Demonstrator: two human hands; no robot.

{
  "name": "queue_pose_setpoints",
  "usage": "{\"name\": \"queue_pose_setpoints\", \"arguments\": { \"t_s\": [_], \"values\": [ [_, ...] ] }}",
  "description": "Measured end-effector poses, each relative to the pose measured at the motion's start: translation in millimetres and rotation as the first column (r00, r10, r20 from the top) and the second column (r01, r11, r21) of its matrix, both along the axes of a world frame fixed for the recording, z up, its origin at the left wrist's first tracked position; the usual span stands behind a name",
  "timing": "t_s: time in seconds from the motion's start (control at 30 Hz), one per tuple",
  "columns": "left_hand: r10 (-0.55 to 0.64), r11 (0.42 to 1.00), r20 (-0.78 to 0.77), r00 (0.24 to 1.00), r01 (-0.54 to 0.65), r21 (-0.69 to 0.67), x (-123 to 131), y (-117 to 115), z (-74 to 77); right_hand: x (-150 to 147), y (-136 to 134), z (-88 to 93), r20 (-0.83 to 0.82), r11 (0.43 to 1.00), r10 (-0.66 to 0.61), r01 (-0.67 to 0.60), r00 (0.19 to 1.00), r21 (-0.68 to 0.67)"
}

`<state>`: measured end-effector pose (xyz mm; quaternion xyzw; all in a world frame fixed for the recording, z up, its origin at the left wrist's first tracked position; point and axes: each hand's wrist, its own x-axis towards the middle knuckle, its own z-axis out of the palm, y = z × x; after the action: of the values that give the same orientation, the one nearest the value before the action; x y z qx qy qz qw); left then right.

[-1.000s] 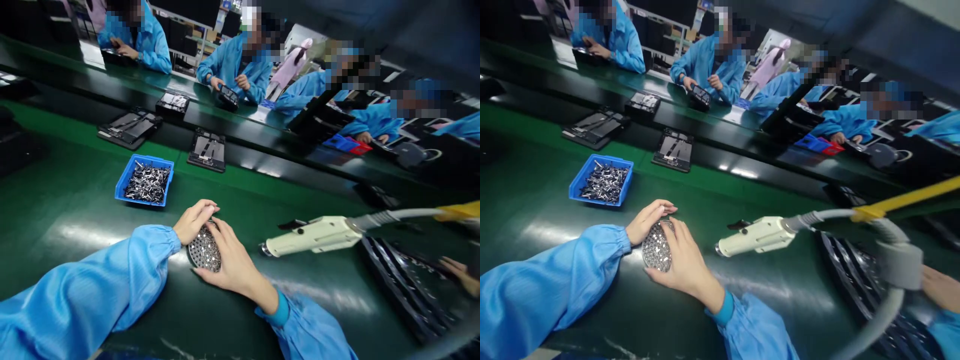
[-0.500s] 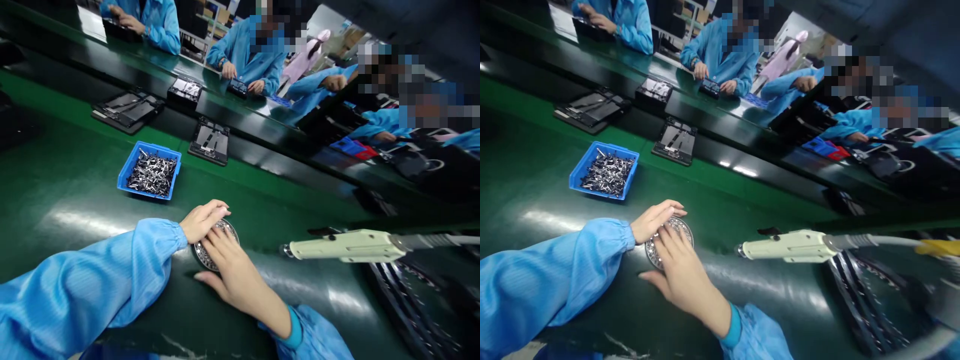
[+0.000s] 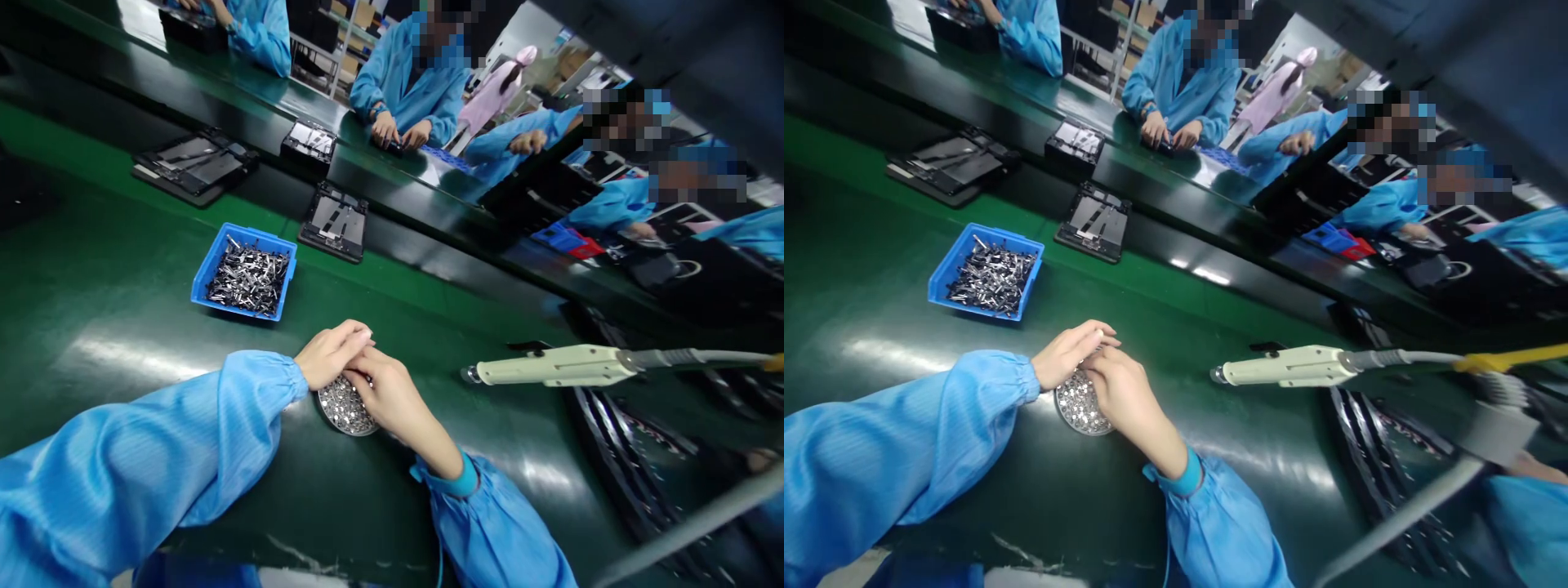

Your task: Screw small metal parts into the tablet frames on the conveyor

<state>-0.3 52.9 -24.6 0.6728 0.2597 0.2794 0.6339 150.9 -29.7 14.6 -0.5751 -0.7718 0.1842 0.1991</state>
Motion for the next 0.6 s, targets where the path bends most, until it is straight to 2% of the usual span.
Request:
{"name": "queue_pose_setpoints", "arguments": {
  "t_s": [0.07, 0.2, 0.3, 0.37, 0.43, 0.53, 0.6],
  "values": [
    [0.006, 1.000, 0.006, 1.000, -0.006, -0.009, 0, -1, 1.3, 12, -7, 2.4, 0.034, 0.999, 0.016, -0.018, 0.999, 0.033],
    [0.023, 0.999, 0.002, 1.000, -0.023, -0.037, 3, -5, 6.2, 32, -48, 8.7, 0.130, 0.984, 0.141, -0.154, 0.981, 0.093],
    [0.021, 0.999, 0.005, 1.000, -0.020, -0.046, 5, -6, 6.9, 29, -69, 6.8, 0.292, 0.948, 0.269, -0.306, 0.918, 0.087],
    [0.021, 0.999, 0.010, 1.000, -0.020, -0.046, 5, -5, 4.9, 18, -68, 1.8, 0.345, 0.914, 0.366, -0.403, 0.864, 0.039],
    [0.019, 0.999, 0.010, 1.000, -0.018, -0.036, 4, -4, 2.7, 8, -55, -3.4, 0.359, 0.896, 0.409, -0.444, 0.839, 0.018],
    [0.007, 1.000, 0.004, 1.000, -0.007, -0.026, 1, -2, 2.5, 11, -39, -7.8, 0.371, 0.912, 0.374, -0.409, 0.850, 0.018],
    [-0.002, 1.000, 0.001, 1.000, 0.002, -0.022, 1, -2, 4.5, 22, -43, -8.0, 0.384, 0.931, 0.327, -0.363, 0.863, 0.022]
  ]
}}
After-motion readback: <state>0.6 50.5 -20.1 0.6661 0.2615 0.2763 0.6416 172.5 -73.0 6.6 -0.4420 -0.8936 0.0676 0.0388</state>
